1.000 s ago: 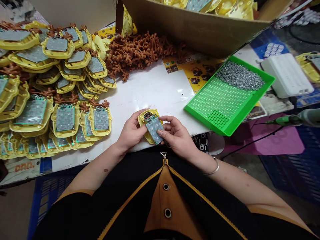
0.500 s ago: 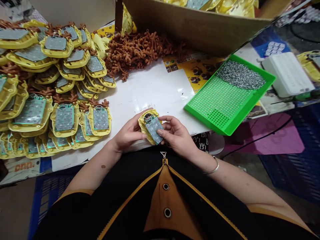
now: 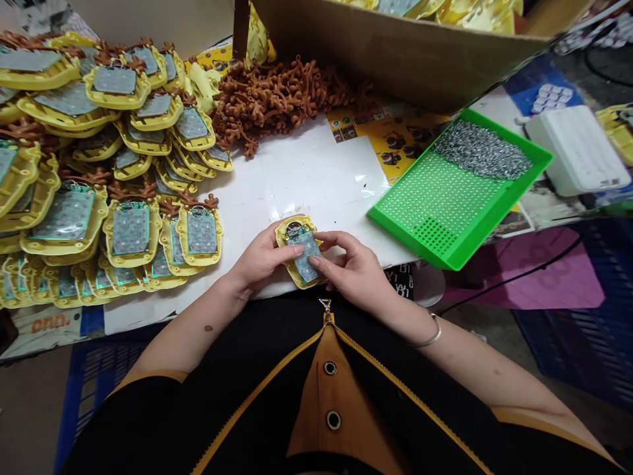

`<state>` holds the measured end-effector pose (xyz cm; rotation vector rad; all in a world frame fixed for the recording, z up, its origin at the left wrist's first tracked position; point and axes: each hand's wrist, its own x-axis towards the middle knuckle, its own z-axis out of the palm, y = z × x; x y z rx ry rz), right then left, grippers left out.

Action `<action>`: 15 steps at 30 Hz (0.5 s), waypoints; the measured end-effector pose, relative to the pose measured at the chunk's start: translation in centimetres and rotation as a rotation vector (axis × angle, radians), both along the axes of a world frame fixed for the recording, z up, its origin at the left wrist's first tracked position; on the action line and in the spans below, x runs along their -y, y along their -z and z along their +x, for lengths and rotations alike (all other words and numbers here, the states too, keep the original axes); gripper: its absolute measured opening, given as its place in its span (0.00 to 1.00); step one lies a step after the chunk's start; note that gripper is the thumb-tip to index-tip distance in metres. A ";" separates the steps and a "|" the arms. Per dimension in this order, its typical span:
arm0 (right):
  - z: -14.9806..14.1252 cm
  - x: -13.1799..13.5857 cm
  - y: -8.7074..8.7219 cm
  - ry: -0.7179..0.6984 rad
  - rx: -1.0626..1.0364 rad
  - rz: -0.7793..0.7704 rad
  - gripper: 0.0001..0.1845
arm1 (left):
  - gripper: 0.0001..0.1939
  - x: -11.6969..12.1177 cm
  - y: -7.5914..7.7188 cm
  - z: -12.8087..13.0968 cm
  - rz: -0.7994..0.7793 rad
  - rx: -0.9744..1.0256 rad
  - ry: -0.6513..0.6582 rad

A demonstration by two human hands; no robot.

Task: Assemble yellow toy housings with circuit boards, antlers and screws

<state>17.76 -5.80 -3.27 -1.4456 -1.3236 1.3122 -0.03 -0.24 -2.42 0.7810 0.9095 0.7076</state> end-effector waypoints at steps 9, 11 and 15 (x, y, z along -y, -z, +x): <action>1.9 -1.2 -1.6 -0.252 0.442 0.646 0.26 | 0.20 -0.2 -0.8 0.3 -0.105 0.041 0.054; 2.0 -1.7 -1.9 -0.357 0.483 0.691 0.26 | 0.19 -0.2 -0.7 0.3 -0.085 0.027 0.078; 1.8 -3.2 -2.0 -0.293 0.494 0.679 0.14 | 0.20 -0.2 -0.5 0.5 -0.038 0.011 0.130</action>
